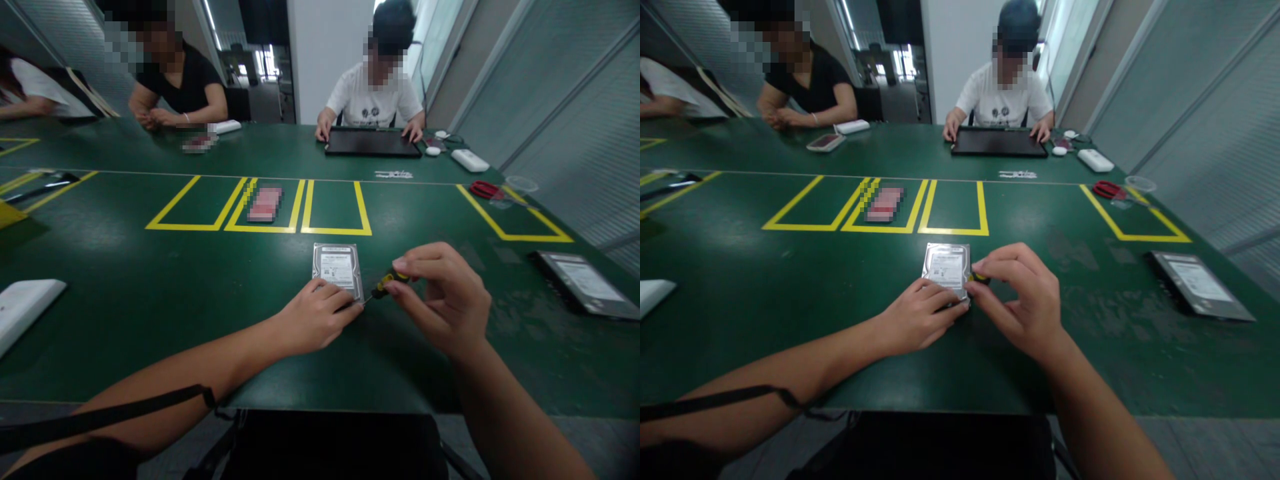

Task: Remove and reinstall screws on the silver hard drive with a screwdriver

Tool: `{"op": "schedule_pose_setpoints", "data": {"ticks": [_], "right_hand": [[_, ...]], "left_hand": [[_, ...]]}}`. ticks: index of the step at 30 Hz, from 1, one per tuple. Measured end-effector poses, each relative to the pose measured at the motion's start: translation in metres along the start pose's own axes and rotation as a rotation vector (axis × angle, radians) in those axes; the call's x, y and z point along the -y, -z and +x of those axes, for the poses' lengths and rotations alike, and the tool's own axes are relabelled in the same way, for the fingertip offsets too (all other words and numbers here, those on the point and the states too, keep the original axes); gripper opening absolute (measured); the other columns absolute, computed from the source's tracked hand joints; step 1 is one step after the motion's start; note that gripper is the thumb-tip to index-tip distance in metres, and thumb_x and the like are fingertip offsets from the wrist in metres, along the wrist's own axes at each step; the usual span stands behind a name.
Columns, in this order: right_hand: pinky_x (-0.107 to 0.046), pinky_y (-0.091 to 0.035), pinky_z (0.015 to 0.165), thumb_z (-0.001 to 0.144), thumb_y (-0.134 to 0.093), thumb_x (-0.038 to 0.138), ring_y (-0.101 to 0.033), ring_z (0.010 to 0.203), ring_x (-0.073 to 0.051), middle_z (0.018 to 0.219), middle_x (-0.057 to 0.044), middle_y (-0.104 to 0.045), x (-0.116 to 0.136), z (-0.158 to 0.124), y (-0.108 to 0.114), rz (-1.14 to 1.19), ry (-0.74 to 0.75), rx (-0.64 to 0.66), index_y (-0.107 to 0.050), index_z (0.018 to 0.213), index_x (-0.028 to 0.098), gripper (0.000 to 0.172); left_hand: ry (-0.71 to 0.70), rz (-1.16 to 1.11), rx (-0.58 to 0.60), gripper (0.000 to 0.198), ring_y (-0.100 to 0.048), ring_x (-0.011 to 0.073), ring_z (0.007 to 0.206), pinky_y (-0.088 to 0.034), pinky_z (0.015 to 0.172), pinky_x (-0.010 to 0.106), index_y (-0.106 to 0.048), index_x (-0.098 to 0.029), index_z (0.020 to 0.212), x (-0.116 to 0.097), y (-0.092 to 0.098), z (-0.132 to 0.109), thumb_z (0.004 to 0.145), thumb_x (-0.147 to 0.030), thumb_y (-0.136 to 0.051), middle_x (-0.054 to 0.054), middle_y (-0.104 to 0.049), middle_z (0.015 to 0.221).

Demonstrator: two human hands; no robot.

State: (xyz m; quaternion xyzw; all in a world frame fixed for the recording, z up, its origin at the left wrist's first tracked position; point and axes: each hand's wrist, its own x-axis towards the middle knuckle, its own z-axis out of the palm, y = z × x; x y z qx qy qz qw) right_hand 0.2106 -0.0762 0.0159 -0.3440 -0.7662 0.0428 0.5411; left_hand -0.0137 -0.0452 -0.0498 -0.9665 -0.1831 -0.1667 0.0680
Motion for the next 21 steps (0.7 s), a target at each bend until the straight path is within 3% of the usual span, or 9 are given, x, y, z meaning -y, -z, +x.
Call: {"op": "schedule_pose_setpoints", "data": {"ticks": [6, 12, 21], "right_hand": [[-0.036, -0.051, 0.068, 0.080, -0.072, 0.012, -0.064, 0.089, -0.021, 0.104, -0.005, -0.070, 0.0004, -0.0028, -0.0009, 0.032, -0.068, 0.001, -0.065, 0.115, 0.026, 0.038], [-0.042, -0.054, 0.083, 0.082, -0.067, 0.010, -0.065, 0.101, -0.023, 0.110, -0.007, -0.069, 0.0009, -0.0022, 0.0008, 0.088, -0.028, 0.039, -0.065, 0.116, 0.026, 0.038], [-0.037, -0.054, 0.078, 0.080, -0.073, 0.007, -0.064, 0.094, -0.020, 0.103, -0.005, -0.067, -0.0024, -0.0017, 0.0006, 0.059, 0.017, 0.022, -0.067, 0.114, 0.024, 0.039]], "left_hand": [[-0.001, 0.012, -0.016, 0.036, -0.061, 0.0241, 0.100, -0.043, 0.084, 0.040, -0.058, -0.020, 0.131, 0.0005, -0.0011, -0.0002, 0.096, -0.024, -0.051, 0.009, -0.067, 0.117], [-0.002, 0.008, -0.011, 0.035, -0.060, 0.0244, 0.100, -0.042, 0.084, 0.041, -0.058, -0.020, 0.131, 0.0003, -0.0008, 0.0002, 0.096, -0.025, -0.051, 0.009, -0.067, 0.118], [0.008, -0.017, -0.017, 0.034, -0.061, 0.0236, 0.101, -0.043, 0.086, 0.040, -0.060, -0.019, 0.127, 0.0010, -0.0007, 0.0002, 0.095, -0.024, -0.053, 0.008, -0.068, 0.118]]}}
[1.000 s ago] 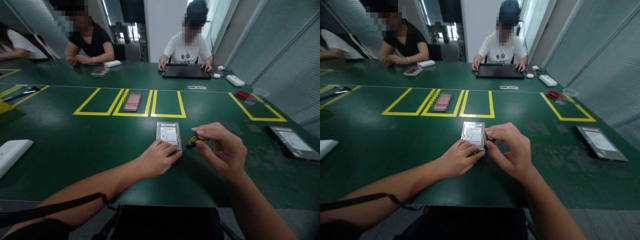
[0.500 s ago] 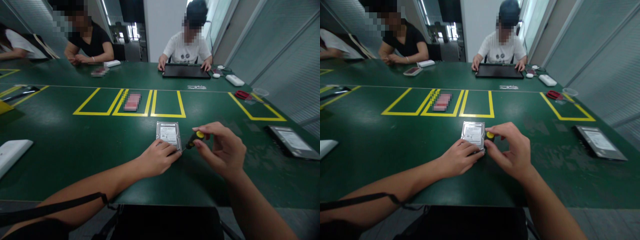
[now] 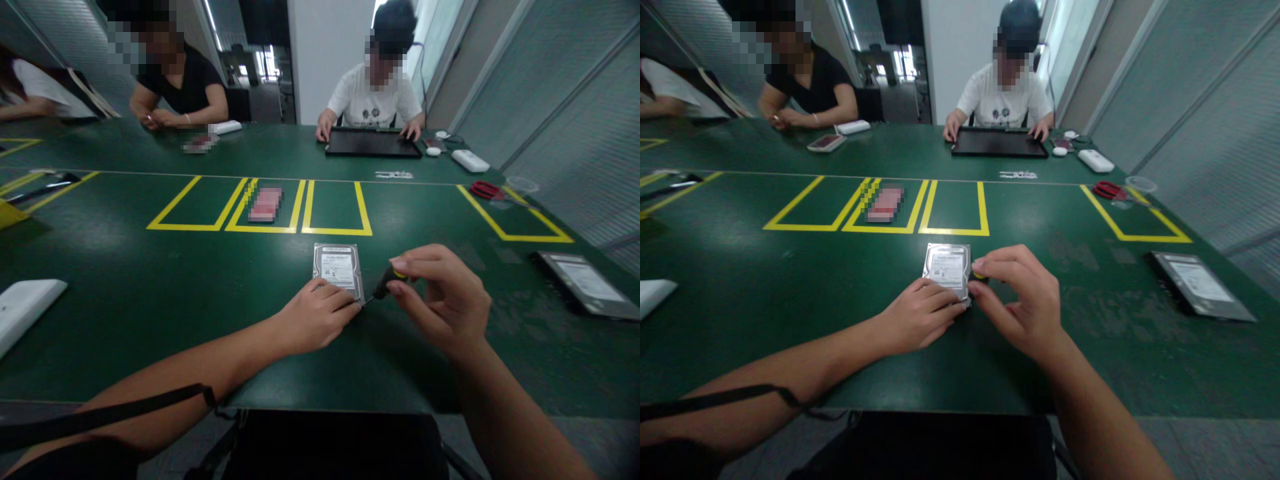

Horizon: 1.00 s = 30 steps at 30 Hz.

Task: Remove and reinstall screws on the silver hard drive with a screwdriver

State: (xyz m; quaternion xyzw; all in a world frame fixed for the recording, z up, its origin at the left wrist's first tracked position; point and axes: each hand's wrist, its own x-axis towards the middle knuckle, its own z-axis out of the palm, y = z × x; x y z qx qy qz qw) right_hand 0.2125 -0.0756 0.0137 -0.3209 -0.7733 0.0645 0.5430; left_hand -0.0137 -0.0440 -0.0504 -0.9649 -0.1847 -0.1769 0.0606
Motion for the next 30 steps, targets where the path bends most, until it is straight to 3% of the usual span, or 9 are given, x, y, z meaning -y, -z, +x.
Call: {"op": "schedule_pose_setpoints", "data": {"ticks": [6, 11, 20, 30], "right_hand": [[-0.041, -0.053, 0.079, 0.080, -0.067, 0.005, -0.065, 0.096, -0.024, 0.106, -0.007, -0.069, 0.0011, -0.0028, 0.0007, 0.035, -0.056, 0.009, -0.066, 0.118, 0.023, 0.042], [-0.043, -0.052, 0.082, 0.081, -0.068, 0.008, -0.064, 0.100, -0.024, 0.108, -0.008, -0.068, 0.0001, -0.0021, 0.0001, 0.041, -0.017, 0.023, -0.065, 0.119, 0.022, 0.040], [-0.033, -0.048, 0.067, 0.078, -0.075, 0.009, -0.059, 0.084, -0.018, 0.094, -0.004, -0.062, -0.0020, -0.0027, -0.0016, -0.068, -0.027, -0.065, -0.066, 0.108, 0.021, 0.034], [-0.039, -0.051, 0.075, 0.081, -0.064, 0.006, -0.065, 0.095, -0.024, 0.107, -0.009, -0.069, 0.0002, -0.0054, -0.0018, 0.009, -0.057, -0.045, -0.065, 0.117, 0.021, 0.040]], "left_hand": [[0.000, 0.003, 0.000, 0.033, -0.062, 0.0241, 0.100, -0.043, 0.084, 0.040, -0.060, -0.019, 0.125, 0.0000, -0.0010, -0.0003, 0.094, -0.025, -0.054, 0.008, -0.068, 0.117], [0.001, -0.011, 0.003, 0.034, -0.062, 0.0246, 0.102, -0.043, 0.087, 0.041, -0.060, -0.019, 0.126, 0.0007, -0.0001, -0.0014, 0.094, -0.024, -0.054, 0.009, -0.068, 0.119], [0.027, -0.087, 0.031, 0.035, -0.061, 0.0247, 0.107, -0.043, 0.089, 0.042, -0.060, -0.019, 0.128, 0.0008, 0.0023, -0.0021, 0.094, -0.024, -0.054, 0.008, -0.067, 0.121], [0.051, -0.120, 0.028, 0.032, -0.061, 0.0246, 0.104, -0.042, 0.088, 0.041, -0.061, -0.020, 0.125, 0.0016, 0.0025, -0.0019, 0.094, -0.026, -0.054, 0.008, -0.068, 0.120]]}}
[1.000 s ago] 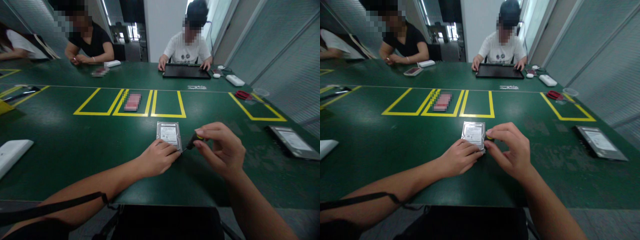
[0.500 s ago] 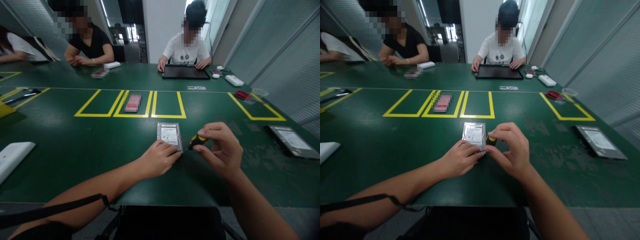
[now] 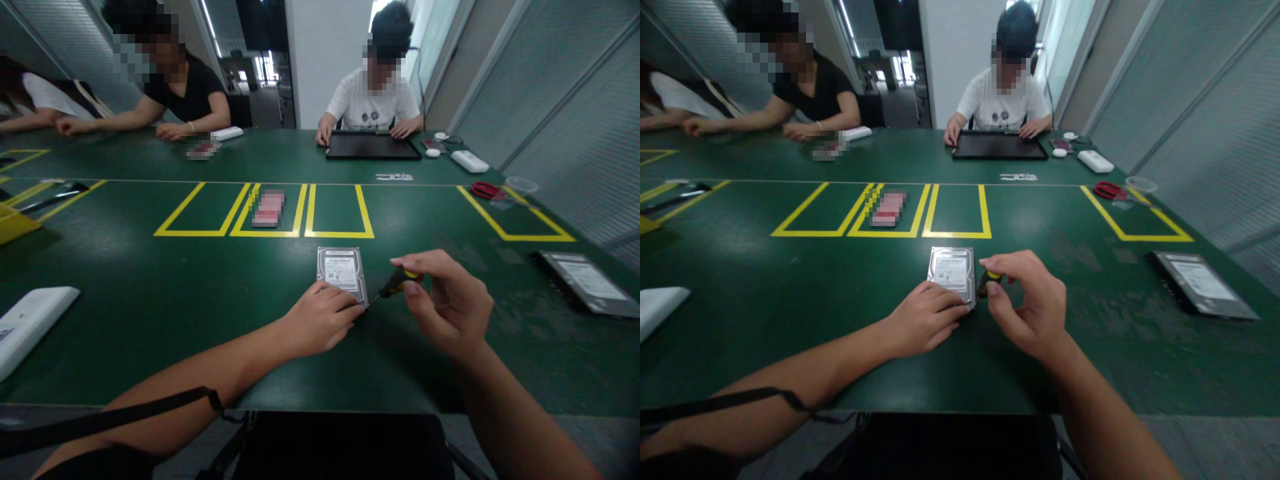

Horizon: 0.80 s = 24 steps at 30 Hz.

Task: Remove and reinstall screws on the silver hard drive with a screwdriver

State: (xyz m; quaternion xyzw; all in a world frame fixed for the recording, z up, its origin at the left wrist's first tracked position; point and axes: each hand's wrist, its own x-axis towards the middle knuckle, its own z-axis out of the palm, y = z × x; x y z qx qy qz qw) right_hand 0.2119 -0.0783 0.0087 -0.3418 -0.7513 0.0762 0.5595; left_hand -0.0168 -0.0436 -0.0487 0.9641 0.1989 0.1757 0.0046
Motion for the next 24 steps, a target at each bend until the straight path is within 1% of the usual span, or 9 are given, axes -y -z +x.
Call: {"op": "schedule_pose_setpoints", "data": {"ticks": [2, 4, 7, 11, 14, 19, 21, 24], "right_hand": [[-0.042, -0.052, 0.080, 0.081, -0.064, 0.006, -0.064, 0.099, -0.025, 0.109, -0.009, -0.068, 0.0001, 0.0009, 0.0009, -0.002, 0.020, 0.011, -0.065, 0.116, 0.021, 0.038], [-0.041, -0.052, 0.081, 0.080, -0.069, 0.008, -0.063, 0.099, -0.024, 0.109, -0.009, -0.067, -0.0003, 0.0019, 0.0018, -0.022, 0.047, 0.003, -0.066, 0.114, 0.021, 0.037], [-0.036, -0.051, 0.075, 0.077, -0.076, 0.010, -0.061, 0.092, -0.020, 0.101, -0.006, -0.063, -0.0016, 0.0028, 0.0017, -0.065, 0.075, -0.021, -0.066, 0.111, 0.021, 0.037], [-0.032, -0.050, 0.071, 0.077, -0.075, 0.007, -0.059, 0.086, -0.017, 0.094, -0.004, -0.062, -0.0008, 0.0030, -0.0006, -0.087, 0.060, -0.053, -0.066, 0.108, 0.021, 0.035], [-0.033, -0.051, 0.072, 0.078, -0.072, 0.006, -0.062, 0.088, -0.018, 0.097, -0.005, -0.065, 0.0017, 0.0035, -0.0013, -0.092, 0.066, -0.052, -0.067, 0.109, 0.021, 0.035], [-0.040, -0.054, 0.079, 0.080, -0.067, 0.007, -0.064, 0.095, -0.022, 0.105, -0.007, -0.068, 0.0050, 0.0038, -0.0004, -0.084, 0.051, -0.011, -0.066, 0.118, 0.023, 0.041], [-0.040, -0.054, 0.078, 0.081, -0.068, 0.010, -0.064, 0.095, -0.022, 0.106, -0.007, -0.067, 0.0052, 0.0035, -0.0006, -0.098, 0.054, -0.008, -0.066, 0.119, 0.024, 0.040], [-0.036, -0.054, 0.073, 0.081, -0.072, 0.014, -0.062, 0.089, -0.019, 0.101, -0.005, -0.063, 0.0045, 0.0026, -0.0017, -0.142, 0.054, -0.025, -0.067, 0.115, 0.026, 0.036]], "left_hand": [[0.004, -0.006, 0.006, 0.032, -0.061, 0.0248, 0.105, -0.042, 0.089, 0.041, -0.061, -0.020, 0.125, -0.0001, 0.0004, 0.0003, 0.095, -0.026, -0.054, 0.008, -0.068, 0.120], [0.006, -0.010, 0.008, 0.032, -0.061, 0.0249, 0.106, -0.042, 0.089, 0.041, -0.061, -0.020, 0.125, -0.0002, 0.0008, 0.0004, 0.095, -0.026, -0.054, 0.008, -0.068, 0.120], [0.004, -0.010, 0.000, 0.032, -0.061, 0.0245, 0.105, -0.042, 0.088, 0.041, -0.061, -0.020, 0.125, 0.0000, 0.0005, 0.0004, 0.094, -0.025, -0.054, 0.008, -0.068, 0.119], [-0.003, 0.001, -0.017, 0.030, -0.062, 0.0238, 0.103, -0.043, 0.087, 0.041, -0.062, -0.020, 0.123, 0.0007, -0.0011, 0.0009, 0.094, -0.024, -0.053, 0.007, -0.068, 0.117], [-0.009, 0.010, -0.021, 0.029, -0.062, 0.0238, 0.101, -0.043, 0.087, 0.041, -0.063, -0.019, 0.121, 0.0009, -0.0016, 0.0018, 0.095, -0.024, -0.053, 0.007, -0.069, 0.114], [-0.014, 0.036, -0.020, 0.029, -0.061, 0.0234, 0.097, -0.044, 0.084, 0.040, -0.064, -0.019, 0.121, 0.0003, -0.0011, 0.0030, 0.095, -0.026, -0.052, 0.007, -0.069, 0.108], [-0.019, 0.060, -0.019, 0.029, -0.061, 0.0232, 0.095, -0.044, 0.083, 0.040, -0.064, -0.019, 0.121, -0.0001, -0.0010, 0.0034, 0.095, -0.026, -0.051, 0.007, -0.069, 0.106], [-0.027, 0.089, -0.019, 0.031, -0.061, 0.0230, 0.094, -0.044, 0.082, 0.039, -0.062, -0.019, 0.124, -0.0005, -0.0012, 0.0040, 0.095, -0.026, -0.051, 0.008, -0.069, 0.105]]}}
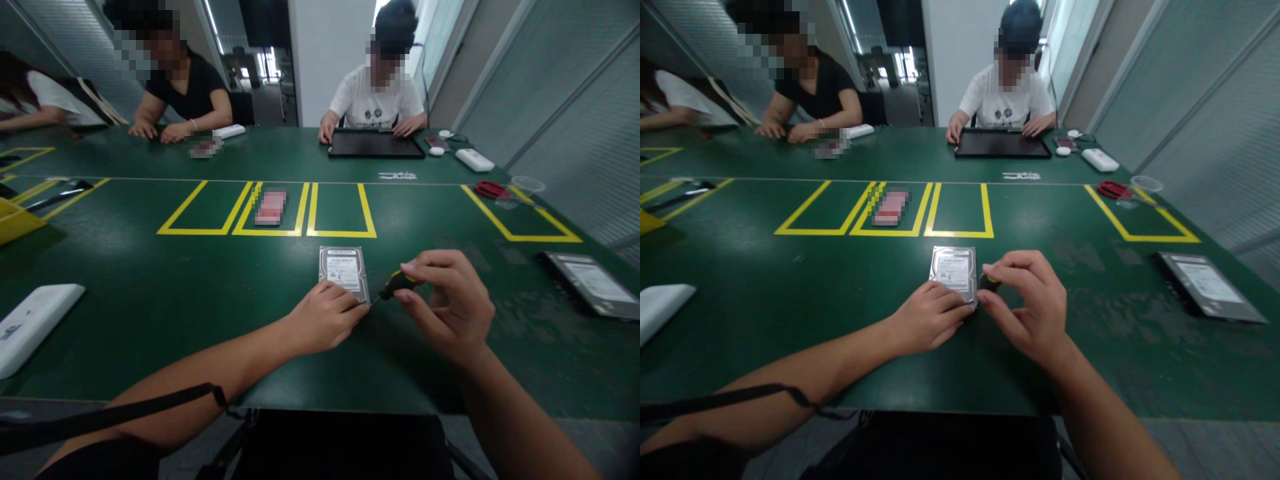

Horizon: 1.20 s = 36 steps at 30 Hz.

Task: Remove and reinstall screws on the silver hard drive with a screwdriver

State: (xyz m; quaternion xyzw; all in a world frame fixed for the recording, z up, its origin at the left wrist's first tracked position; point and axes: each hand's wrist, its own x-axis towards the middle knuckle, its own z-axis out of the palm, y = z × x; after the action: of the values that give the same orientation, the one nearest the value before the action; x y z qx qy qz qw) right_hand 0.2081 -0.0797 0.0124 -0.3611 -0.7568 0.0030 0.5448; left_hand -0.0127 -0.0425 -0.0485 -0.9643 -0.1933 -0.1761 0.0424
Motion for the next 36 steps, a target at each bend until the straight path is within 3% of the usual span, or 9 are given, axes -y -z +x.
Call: {"op": "schedule_pose_setpoints", "data": {"ticks": [12, 21, 29, 36], "right_hand": [[-0.033, -0.049, 0.066, 0.081, -0.070, 0.011, -0.058, 0.081, -0.017, 0.094, -0.004, -0.062, -0.0004, -0.0002, -0.0025, -0.029, -0.027, -0.054, -0.065, 0.115, 0.024, 0.036], [-0.038, -0.053, 0.072, 0.083, -0.065, 0.013, -0.063, 0.094, -0.022, 0.106, -0.007, -0.067, -0.0023, -0.0054, -0.0050, 0.078, -0.057, -0.036, -0.065, 0.116, 0.023, 0.035], [-0.035, -0.053, 0.069, 0.081, -0.072, 0.014, -0.061, 0.084, -0.018, 0.094, -0.004, -0.062, -0.0033, -0.0043, -0.0073, 0.002, -0.025, -0.075, -0.064, 0.108, 0.025, 0.031], [-0.036, -0.052, 0.069, 0.083, -0.066, 0.013, -0.064, 0.091, -0.021, 0.103, -0.007, -0.068, 0.0003, -0.0039, -0.0059, 0.034, -0.058, -0.044, -0.066, 0.114, 0.023, 0.033]], "left_hand": [[-0.030, 0.028, -0.009, 0.031, -0.061, 0.0226, 0.094, -0.043, 0.080, 0.038, -0.061, -0.020, 0.125, 0.0002, -0.0009, -0.0007, 0.097, -0.025, -0.049, 0.007, -0.068, 0.106], [-0.026, 0.029, -0.008, 0.031, -0.061, 0.0223, 0.094, -0.043, 0.079, 0.039, -0.061, -0.021, 0.126, 0.0005, -0.0012, -0.0010, 0.098, -0.026, -0.048, 0.008, -0.068, 0.107], [-0.033, 0.030, -0.017, 0.032, -0.061, 0.0229, 0.096, -0.044, 0.080, 0.039, -0.061, -0.020, 0.126, 0.0012, -0.0026, -0.0015, 0.096, -0.026, -0.050, 0.009, -0.068, 0.109], [-0.028, 0.025, -0.016, 0.032, -0.061, 0.0230, 0.096, -0.044, 0.080, 0.039, -0.061, -0.020, 0.126, 0.0002, -0.0030, -0.0018, 0.097, -0.026, -0.050, 0.008, -0.068, 0.108]]}}
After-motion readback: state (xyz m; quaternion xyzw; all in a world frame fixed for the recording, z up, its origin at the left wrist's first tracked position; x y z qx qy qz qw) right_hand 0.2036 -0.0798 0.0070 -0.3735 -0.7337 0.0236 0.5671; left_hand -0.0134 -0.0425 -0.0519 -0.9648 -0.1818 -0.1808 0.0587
